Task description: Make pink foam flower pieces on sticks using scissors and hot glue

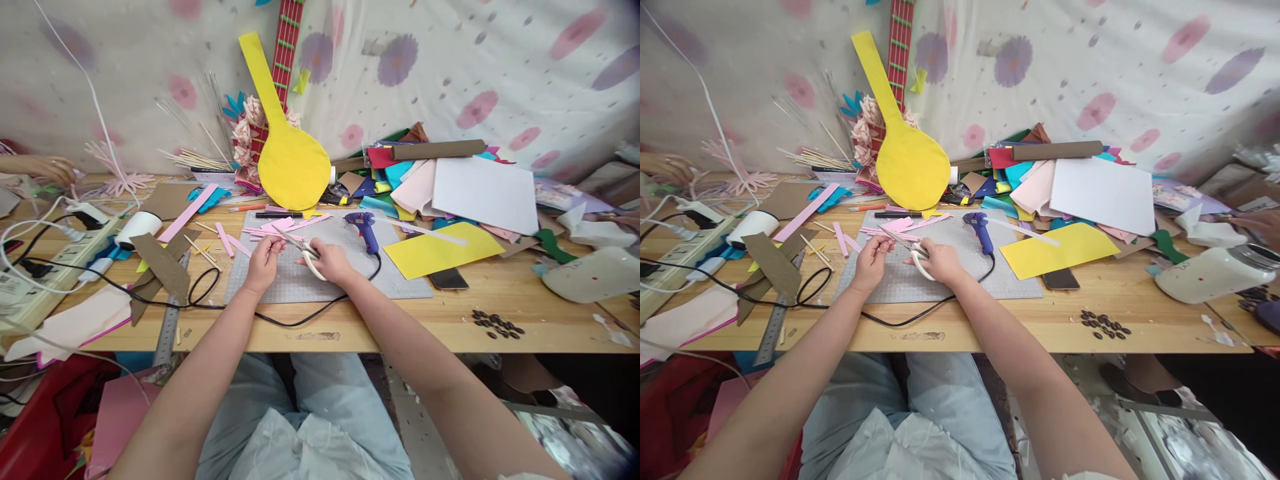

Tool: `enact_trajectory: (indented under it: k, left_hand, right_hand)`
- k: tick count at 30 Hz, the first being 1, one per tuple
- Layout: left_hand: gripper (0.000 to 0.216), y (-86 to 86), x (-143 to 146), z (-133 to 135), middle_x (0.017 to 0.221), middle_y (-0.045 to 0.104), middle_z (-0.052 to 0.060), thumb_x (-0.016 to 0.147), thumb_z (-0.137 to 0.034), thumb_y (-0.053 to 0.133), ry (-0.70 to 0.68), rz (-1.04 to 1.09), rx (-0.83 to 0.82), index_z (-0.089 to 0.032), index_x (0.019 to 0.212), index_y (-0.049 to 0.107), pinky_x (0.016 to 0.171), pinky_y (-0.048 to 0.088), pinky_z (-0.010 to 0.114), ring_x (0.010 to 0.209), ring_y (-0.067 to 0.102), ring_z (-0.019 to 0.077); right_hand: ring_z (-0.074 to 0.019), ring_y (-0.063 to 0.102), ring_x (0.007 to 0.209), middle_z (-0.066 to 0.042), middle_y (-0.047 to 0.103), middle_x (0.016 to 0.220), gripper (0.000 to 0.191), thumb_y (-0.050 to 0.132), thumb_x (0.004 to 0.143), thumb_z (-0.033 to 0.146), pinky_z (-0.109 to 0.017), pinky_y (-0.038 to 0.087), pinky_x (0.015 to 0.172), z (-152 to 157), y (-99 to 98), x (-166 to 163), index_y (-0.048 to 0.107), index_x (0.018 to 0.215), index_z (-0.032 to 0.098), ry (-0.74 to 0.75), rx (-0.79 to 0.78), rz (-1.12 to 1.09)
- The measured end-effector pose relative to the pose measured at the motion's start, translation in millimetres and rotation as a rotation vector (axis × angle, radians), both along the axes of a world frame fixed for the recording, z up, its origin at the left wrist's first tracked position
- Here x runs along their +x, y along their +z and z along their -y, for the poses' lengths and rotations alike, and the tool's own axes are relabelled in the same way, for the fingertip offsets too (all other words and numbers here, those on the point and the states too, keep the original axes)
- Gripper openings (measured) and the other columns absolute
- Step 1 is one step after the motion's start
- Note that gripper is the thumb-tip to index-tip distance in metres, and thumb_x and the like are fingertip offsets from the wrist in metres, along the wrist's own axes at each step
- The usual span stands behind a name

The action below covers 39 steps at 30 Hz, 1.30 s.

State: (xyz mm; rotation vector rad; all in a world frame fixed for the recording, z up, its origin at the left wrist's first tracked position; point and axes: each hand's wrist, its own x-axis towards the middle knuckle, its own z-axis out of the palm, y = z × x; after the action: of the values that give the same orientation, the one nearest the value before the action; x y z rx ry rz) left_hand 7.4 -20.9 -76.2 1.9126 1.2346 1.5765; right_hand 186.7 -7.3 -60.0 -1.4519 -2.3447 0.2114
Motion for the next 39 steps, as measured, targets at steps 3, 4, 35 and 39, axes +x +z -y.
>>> enact_trajectory:
  k: [3, 4, 35, 39]
  left_hand:
    - [0.022, 0.2, 0.5, 0.1, 0.077, 0.055, 0.002, 0.086, -0.035, 0.037, -0.003, 0.002, -0.001, -0.019, 0.082, 0.052, 0.069, 0.042, 0.025, 0.072, 0.053, 0.0123]
    - [0.023, 0.1, 0.4, 0.1, 0.075, 0.054, 0.002, 0.086, -0.035, 0.036, -0.005, -0.003, -0.002, -0.019, 0.08, 0.052, 0.068, 0.042, 0.025, 0.071, 0.052, 0.0123]
    - [0.028, 1.3, 1.0, 6.2, 0.061, 0.044, 0.0, 0.086, -0.038, 0.034, -0.04, -0.038, -0.045, -0.02, 0.066, 0.041, 0.057, 0.036, 0.026, 0.057, 0.043, 0.0117]
    - [0.03, -0.2, 0.0, 5.3, 0.06, 0.043, 0.0, 0.086, -0.04, 0.034, -0.036, -0.032, -0.063, -0.02, 0.065, 0.041, 0.056, 0.034, 0.026, 0.056, 0.042, 0.0119]
  right_hand:
    - [-0.0147, 0.053, 0.065, -0.003, 0.06, 0.073, 0.04, 0.04, 0.078, 0.056, -0.023, 0.025, 0.054, 0.4, 2.0, 0.9, 0.047, 0.09, 0.019, 0.059, -0.029, -0.033]
    - [-0.0145, 0.053, 0.065, -0.003, 0.06, 0.074, 0.04, 0.041, 0.078, 0.056, -0.023, 0.026, 0.054, 0.8, 2.5, 0.6, 0.047, 0.09, 0.019, 0.087, -0.031, -0.033]
    - [-0.0133, 0.052, 0.063, -0.002, 0.061, 0.074, 0.038, 0.045, 0.076, 0.055, -0.023, 0.024, 0.054, 5.2, 4.9, 4.3, 0.048, 0.085, 0.018, 0.196, 0.03, -0.003]
    - [-0.0138, 0.053, 0.063, -0.003, 0.062, 0.073, 0.039, 0.044, 0.077, 0.056, -0.023, 0.023, 0.054, 5.9, 4.3, 3.0, 0.049, 0.086, 0.018, 0.167, 0.035, 0.024]
